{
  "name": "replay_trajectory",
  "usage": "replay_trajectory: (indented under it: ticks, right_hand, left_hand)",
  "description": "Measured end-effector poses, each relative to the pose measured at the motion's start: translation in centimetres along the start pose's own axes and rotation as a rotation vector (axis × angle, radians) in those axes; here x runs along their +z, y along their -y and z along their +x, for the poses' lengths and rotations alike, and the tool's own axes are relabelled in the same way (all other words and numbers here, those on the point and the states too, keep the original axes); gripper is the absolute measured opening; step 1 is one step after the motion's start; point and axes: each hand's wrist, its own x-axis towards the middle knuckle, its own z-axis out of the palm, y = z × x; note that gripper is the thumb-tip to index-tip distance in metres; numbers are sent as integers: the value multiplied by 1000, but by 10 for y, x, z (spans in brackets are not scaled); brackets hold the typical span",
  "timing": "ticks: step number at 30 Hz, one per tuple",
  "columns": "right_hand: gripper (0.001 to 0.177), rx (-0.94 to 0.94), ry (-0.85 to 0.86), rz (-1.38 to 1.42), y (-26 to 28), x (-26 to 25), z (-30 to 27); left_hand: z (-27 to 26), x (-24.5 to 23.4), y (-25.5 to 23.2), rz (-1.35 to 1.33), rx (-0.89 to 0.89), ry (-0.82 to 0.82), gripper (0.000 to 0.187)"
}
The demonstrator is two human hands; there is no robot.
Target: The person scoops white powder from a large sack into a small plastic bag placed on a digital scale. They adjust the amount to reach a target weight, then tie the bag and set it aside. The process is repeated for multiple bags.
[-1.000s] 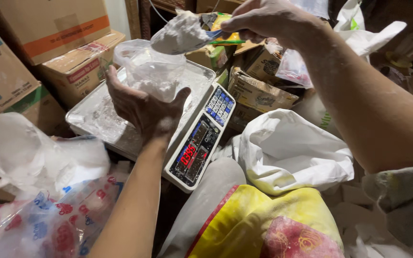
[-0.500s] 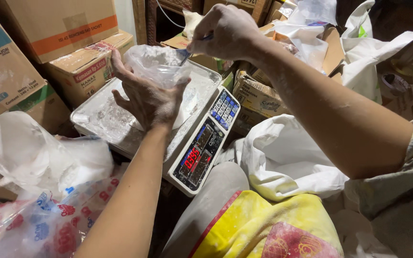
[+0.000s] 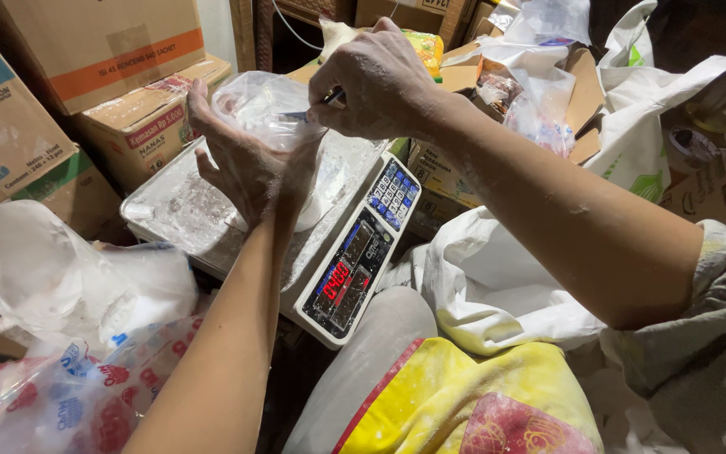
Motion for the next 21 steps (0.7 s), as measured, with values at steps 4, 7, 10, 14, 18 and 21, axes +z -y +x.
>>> replay_trajectory:
  ticks: [4, 7, 10, 14, 18, 21]
  right_hand:
    - [5, -49, -3, -9, 5, -3, -3]
    - [7, -107, -66, -19, 10, -5, -9]
    - [7, -154, -111, -34, 15, -7, -14]
    - [9, -194, -176, -73, 22, -8, -21]
    - [13, -180, -218, -70, 26, -8, -29]
    - [18, -163, -230, -78, 27, -6, -34]
  left_hand:
    - [-2, -1, 0, -57, 45, -18, 119]
    - [-3, -1, 1, -153, 136, -50, 113]
    - [-4, 0, 1, -171, 190, -67, 105]
    - [-6, -1, 3, -156, 206, -72, 102]
    - [-4, -3, 7, -138, 233, -65, 102]
    - [-3, -4, 11, -136, 252, -48, 105]
